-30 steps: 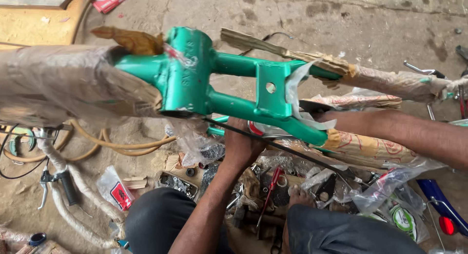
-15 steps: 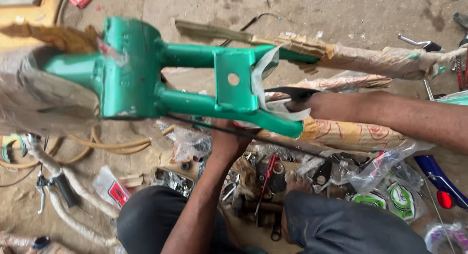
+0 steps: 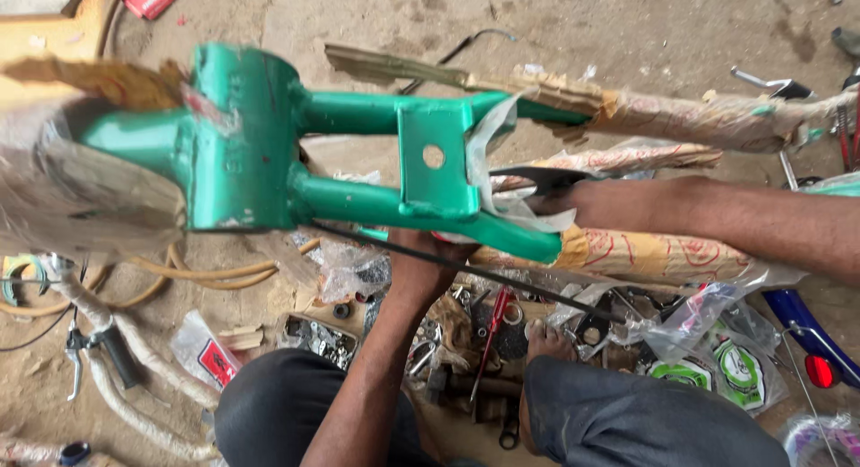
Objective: The person is assembling a green bicycle frame, routing cables through the frame, and securing them with zip ties. The person uses their hands to manipulate the cables and zip ties, ensuring they are properly positioned and secured.
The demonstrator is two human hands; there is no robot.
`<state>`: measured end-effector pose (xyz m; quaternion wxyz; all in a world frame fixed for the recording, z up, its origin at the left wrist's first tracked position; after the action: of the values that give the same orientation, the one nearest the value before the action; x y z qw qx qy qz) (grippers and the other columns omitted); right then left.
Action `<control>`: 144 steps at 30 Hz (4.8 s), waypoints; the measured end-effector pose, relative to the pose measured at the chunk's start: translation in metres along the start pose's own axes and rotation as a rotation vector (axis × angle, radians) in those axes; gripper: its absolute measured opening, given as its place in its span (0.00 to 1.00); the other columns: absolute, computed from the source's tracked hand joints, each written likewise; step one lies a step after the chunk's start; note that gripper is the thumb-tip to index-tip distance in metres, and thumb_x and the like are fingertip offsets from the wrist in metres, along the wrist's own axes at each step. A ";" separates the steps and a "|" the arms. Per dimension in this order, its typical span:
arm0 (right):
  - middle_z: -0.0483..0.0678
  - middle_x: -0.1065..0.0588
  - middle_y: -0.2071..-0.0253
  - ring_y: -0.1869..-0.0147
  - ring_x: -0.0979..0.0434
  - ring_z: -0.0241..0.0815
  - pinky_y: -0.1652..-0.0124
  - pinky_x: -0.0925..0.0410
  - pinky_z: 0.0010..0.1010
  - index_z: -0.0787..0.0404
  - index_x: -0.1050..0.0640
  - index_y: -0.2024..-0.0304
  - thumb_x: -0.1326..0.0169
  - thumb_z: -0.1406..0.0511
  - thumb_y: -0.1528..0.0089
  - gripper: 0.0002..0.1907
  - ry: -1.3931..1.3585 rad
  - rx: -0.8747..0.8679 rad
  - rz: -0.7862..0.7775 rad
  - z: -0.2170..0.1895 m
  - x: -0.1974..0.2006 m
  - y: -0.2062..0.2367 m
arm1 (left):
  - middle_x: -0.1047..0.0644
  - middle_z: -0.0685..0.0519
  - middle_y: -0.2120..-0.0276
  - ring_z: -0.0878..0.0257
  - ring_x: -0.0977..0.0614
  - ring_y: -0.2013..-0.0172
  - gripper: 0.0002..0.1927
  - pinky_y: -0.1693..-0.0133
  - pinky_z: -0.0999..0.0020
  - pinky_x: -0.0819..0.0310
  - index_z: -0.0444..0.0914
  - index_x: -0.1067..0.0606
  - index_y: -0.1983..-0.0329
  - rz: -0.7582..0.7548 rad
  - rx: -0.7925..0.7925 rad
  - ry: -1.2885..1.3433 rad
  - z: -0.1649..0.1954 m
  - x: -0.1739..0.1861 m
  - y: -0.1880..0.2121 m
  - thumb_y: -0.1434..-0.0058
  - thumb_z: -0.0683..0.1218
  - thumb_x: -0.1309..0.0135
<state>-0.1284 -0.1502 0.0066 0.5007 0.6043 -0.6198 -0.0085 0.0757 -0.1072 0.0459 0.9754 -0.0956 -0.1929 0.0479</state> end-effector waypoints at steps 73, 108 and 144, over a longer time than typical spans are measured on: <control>0.67 0.32 0.43 0.39 0.36 0.70 0.44 0.40 0.60 0.59 0.28 0.37 0.50 0.58 0.34 0.23 -0.349 -0.480 -0.197 0.063 -0.002 0.006 | 0.20 0.43 0.64 0.42 0.20 0.60 0.22 0.59 0.48 0.30 0.38 0.21 0.58 0.019 -0.207 -0.210 0.015 0.001 0.000 0.46 0.58 0.31; 0.56 0.18 0.55 0.57 0.25 0.46 0.60 0.34 0.44 0.62 0.20 0.48 0.47 0.64 0.37 0.16 -0.475 -0.426 -0.147 0.071 -0.010 0.005 | 0.22 0.40 0.58 0.37 0.23 0.53 0.23 0.52 0.45 0.31 0.36 0.24 0.54 0.066 -0.179 -0.177 0.016 0.008 -0.001 0.49 0.51 0.31; 0.47 0.21 0.43 0.42 0.22 0.44 0.38 0.27 0.41 0.40 0.32 0.30 0.48 0.54 0.35 0.29 0.009 -0.733 -0.116 0.078 0.008 0.110 | 0.23 0.43 0.64 0.43 0.21 0.61 0.18 0.57 0.50 0.28 0.37 0.25 0.58 0.344 -0.214 -0.359 0.021 0.007 0.015 0.45 0.51 0.36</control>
<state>-0.2574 -0.1735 0.0403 0.6853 0.4188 -0.5382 -0.2558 0.0728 -0.0879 0.0646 0.8875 -0.2194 -0.3474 0.2086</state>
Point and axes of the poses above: each hand's wrist, its own y-axis away from the middle knuckle, its own x-axis out of the back of the hand, z = x × y, the point moved 10 cm from there along -y, towards the middle knuckle
